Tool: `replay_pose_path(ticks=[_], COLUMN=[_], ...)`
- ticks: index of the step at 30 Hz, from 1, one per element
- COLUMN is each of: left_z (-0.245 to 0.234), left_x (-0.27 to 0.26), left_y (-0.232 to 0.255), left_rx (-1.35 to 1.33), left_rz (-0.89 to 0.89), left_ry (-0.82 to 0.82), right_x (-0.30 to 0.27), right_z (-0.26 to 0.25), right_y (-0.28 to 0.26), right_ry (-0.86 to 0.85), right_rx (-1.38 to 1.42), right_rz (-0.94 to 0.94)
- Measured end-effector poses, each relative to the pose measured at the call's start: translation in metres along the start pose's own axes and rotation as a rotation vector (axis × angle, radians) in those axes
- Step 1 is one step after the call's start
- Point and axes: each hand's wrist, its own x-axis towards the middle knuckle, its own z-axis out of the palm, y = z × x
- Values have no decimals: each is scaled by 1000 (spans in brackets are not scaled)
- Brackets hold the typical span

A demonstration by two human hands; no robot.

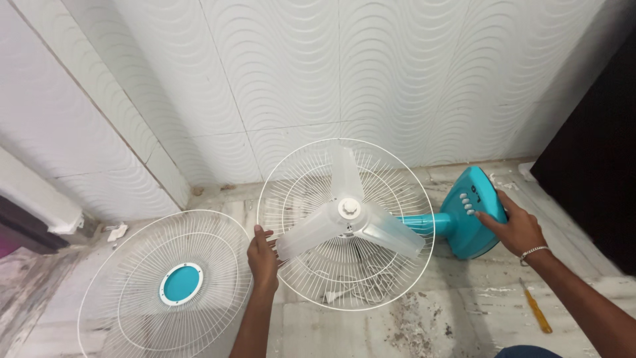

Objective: The person assembles a table fan by attaching the front grille, fan blades, and rear grille to the motor housing. They use a screwdriver to tighten the central nut securing the blades.

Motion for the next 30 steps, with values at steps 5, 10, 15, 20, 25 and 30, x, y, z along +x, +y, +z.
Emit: replay_pose_path(ticks=[5, 10, 15, 20, 25, 30], left_z=[-5, -9, -8, -15, -18, -23], left_x=[-4, -15, -31, -37, -36, -32], left_y=[-10, -2, 22, 37, 35, 30], left_rx=[-21, -33, -39, -92, 8, 57], left_rz=[-60, -56, -69, -138, -79, -66], left_ry=[-56, -94, -108, -140, -157, -167], right_x=[-1, 2, 13, 14, 14, 14], right_z=[-1, 1, -6, -3, 0, 3], right_y=[-3, 5, 16, 19, 15, 13], right_ry=[-35, -20, -52, -14, -70, -69], right_rx=[-27, 48, 53, 86, 51, 94], right_rz=[2, -77, -143, -170, -24, -8])
